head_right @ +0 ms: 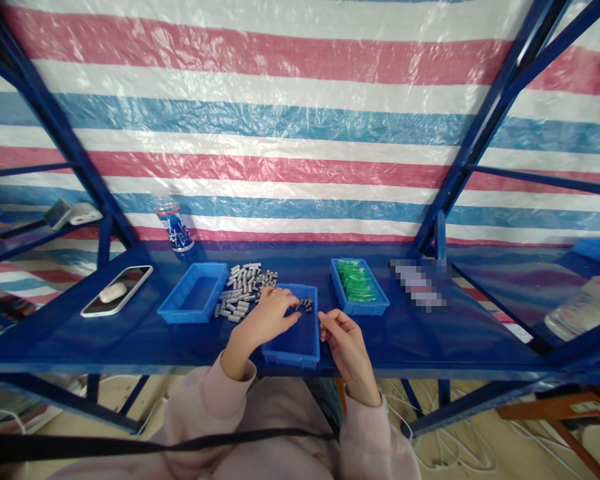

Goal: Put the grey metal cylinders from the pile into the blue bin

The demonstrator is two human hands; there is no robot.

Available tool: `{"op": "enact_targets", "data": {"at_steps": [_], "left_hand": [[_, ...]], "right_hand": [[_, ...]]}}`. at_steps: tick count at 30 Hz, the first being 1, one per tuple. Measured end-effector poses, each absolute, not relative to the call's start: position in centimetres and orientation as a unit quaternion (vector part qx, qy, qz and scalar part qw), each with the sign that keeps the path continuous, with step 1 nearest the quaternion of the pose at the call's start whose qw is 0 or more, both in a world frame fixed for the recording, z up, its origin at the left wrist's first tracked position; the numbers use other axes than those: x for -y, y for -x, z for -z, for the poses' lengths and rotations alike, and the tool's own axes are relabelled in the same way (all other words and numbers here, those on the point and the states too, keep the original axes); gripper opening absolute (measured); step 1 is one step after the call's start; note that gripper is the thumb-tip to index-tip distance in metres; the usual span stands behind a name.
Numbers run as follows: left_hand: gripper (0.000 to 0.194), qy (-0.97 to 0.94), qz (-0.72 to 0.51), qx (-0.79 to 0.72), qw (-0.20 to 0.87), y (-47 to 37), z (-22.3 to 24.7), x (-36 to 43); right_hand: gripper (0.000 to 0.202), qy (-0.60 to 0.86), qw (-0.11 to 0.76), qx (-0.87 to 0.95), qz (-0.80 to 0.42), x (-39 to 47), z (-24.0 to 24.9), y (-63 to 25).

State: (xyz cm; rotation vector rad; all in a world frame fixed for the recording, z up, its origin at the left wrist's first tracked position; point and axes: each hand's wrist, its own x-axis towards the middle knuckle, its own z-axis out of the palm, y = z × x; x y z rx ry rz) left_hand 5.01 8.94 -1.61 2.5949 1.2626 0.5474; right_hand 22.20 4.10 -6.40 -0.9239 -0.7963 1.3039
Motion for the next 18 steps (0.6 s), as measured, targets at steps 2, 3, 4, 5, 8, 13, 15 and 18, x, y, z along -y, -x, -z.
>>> {"op": "enact_targets", "data": {"at_steps": [2, 3, 4, 5, 8, 13, 15, 18], "left_hand": [[0.018, -0.863, -0.232, -0.433, 0.12, -4.2, 1.3, -9.4], [0.019, -0.852, -0.256, -0.439, 0.126, -3.6, 1.1, -9.6], [0.02, -0.843, -0.274, -0.444, 0.132, -3.0, 0.9, -9.9], [0.02, -0.832, -0.288, -0.455, 0.133, -2.4, 0.7, -10.1], [0.021, -0.787, -0.316, -0.519, 0.109, -0.5, 0.4, -10.5], [0.014, -0.777, -0.25, -0.569, 0.101, 1.3, 0.5, -10.7], [0.017, -0.781, -0.224, -0.574, 0.097, 1.3, 0.7, -10.6], [0.019, -0.788, -0.196, -0.577, 0.083, 1.0, 1.0, -10.5]], "right_hand": [[0.028, 0.403, 0.626, 0.346, -0.571, -4.1, 6.3, -22.2], [0.029, 0.403, 0.626, 0.346, -0.571, -4.1, 6.3, -22.1], [0.029, 0.403, 0.626, 0.347, -0.571, -4.2, 6.3, -22.1], [0.029, 0.403, 0.626, 0.348, -0.57, -4.2, 6.3, -22.1], [0.028, 0.405, 0.625, 0.35, -0.568, -4.2, 6.3, -22.1], [0.028, 0.398, 0.621, 0.352, -0.576, -4.1, 6.3, -22.1], [0.029, 0.393, 0.618, 0.35, -0.585, -4.1, 6.3, -22.2], [0.03, 0.389, 0.616, 0.347, -0.59, -4.1, 6.1, -22.1]]}}
